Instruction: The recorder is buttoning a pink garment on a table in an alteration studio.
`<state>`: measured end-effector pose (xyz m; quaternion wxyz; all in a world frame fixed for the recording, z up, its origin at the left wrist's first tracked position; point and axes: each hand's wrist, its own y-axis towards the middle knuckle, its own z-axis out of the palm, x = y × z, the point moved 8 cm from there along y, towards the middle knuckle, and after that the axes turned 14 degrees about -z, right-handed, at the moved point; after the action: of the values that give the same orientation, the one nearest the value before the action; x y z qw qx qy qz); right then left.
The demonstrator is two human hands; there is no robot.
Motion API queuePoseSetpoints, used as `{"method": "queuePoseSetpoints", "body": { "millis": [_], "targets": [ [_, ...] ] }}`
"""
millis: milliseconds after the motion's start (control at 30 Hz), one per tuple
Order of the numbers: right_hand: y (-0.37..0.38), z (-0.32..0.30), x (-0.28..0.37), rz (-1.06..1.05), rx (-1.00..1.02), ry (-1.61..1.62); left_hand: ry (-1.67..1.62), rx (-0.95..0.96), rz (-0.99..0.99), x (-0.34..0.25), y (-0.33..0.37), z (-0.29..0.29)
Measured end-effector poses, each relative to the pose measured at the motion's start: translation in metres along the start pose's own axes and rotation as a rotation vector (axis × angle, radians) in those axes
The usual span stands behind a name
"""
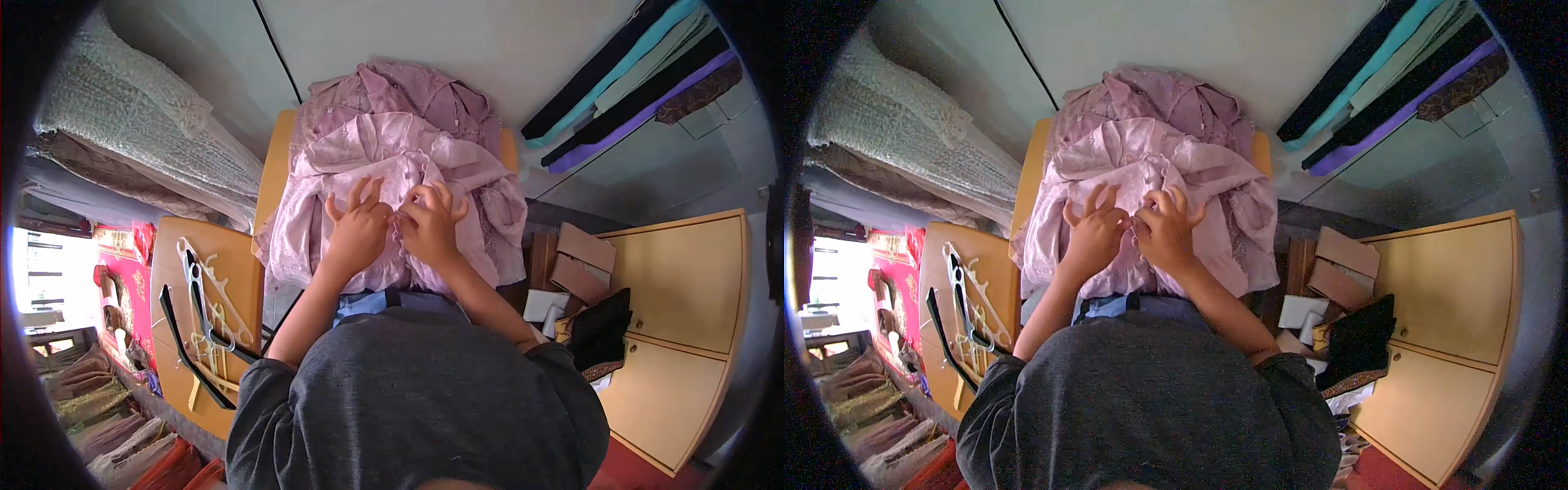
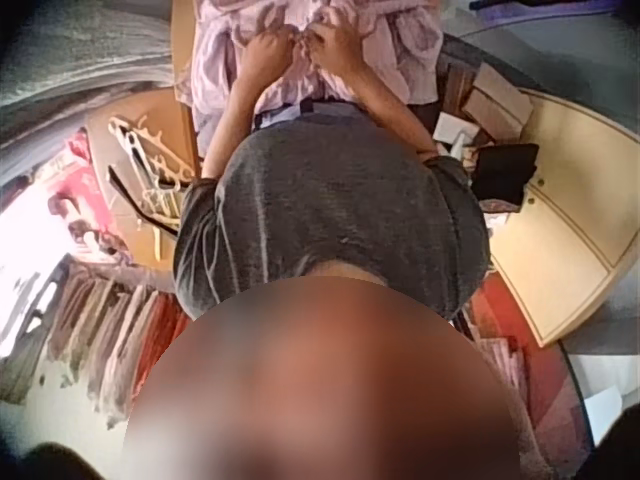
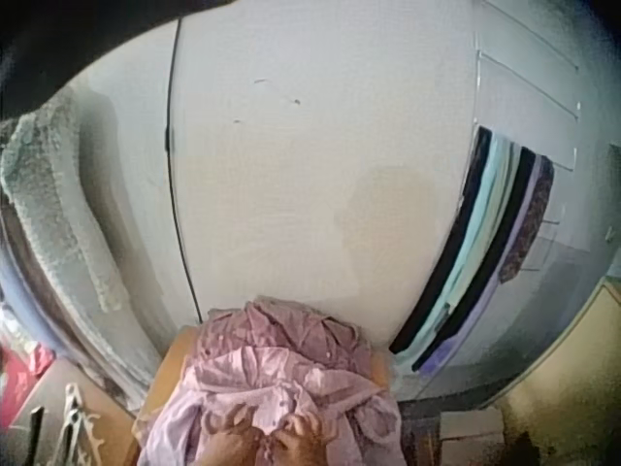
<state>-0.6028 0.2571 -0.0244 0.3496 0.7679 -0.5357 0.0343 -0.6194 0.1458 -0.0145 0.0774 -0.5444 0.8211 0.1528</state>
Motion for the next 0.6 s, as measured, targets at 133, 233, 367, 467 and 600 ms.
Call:
{"method": "queuePoseSetpoints", "body": {
  "millis": [133, 233, 367, 467, 600],
  "targets": [
    [0.007, -0.004, -0.016, 0.003, -0.023, 0.030, -0.259, 0.011, -0.254, 0.020, -0.002, 0.007],
    [0.006, -0.008, -0.022, 0.011, 0.001, 0.029, -0.372, 0.059, -0.222, 0.025, -0.007, 0.023],
    [0.005, -0.013, -0.018, -0.052, -0.019, 0.073, -0.324, 0.233, -0.264, 0.025, -0.015, 0.051],
    [-0.001, -0.011, -0.030, -0.063, -0.079, 0.129, -0.395, 0.253, -0.241, 0.024, -0.015, 0.055],
    [-0.004, -0.008, -0.035, -0.017, -0.078, 0.110, -0.418, 0.235, -0.245, 0.027, -0.016, 0.045]
  ]
}}
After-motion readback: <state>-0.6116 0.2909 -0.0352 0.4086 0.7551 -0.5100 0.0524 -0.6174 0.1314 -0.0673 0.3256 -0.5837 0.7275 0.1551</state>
